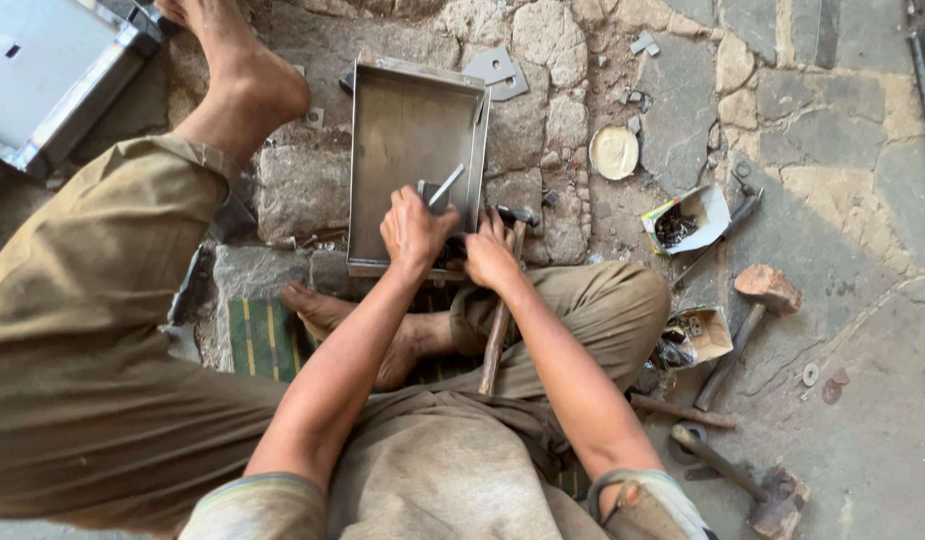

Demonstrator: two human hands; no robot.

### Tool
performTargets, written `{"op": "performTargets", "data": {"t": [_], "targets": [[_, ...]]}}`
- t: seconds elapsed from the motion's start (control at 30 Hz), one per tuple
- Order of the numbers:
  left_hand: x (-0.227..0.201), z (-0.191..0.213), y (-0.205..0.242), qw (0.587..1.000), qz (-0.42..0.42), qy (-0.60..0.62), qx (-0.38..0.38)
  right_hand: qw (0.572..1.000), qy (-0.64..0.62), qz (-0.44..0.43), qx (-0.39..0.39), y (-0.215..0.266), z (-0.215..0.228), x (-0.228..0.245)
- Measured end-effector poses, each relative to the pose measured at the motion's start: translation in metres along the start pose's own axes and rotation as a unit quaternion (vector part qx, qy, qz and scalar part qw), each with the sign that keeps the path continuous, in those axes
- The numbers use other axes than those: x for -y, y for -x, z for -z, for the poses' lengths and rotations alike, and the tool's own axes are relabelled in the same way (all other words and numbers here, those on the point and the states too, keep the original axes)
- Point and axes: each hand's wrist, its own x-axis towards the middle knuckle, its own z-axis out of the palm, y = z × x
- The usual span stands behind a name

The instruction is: The person sits on a mat and uses a hammer and metal rod to shape and secure a metal bracket inside a rectangular metal box. They repeatedly position the rod and strike it to adjust the bracket, then inspect the fit of the components.

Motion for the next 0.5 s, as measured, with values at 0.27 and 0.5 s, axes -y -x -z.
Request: {"op": "performTargets", "data": {"t": [0.27, 0.5], "targets": [[-0.021, -0.010, -0.120, 1.000, 0.009, 0.005, -0.024, 0.995, -0.087, -0.017, -0.047, 0.004, 0.039, 0.019], [-0.015, 0.003, -0.140, 0.997, 0.040, 0.070, 0.020, 0.950, -0.070, -0.007, -0.303, -0.113, 0.106, 0.001]]}}
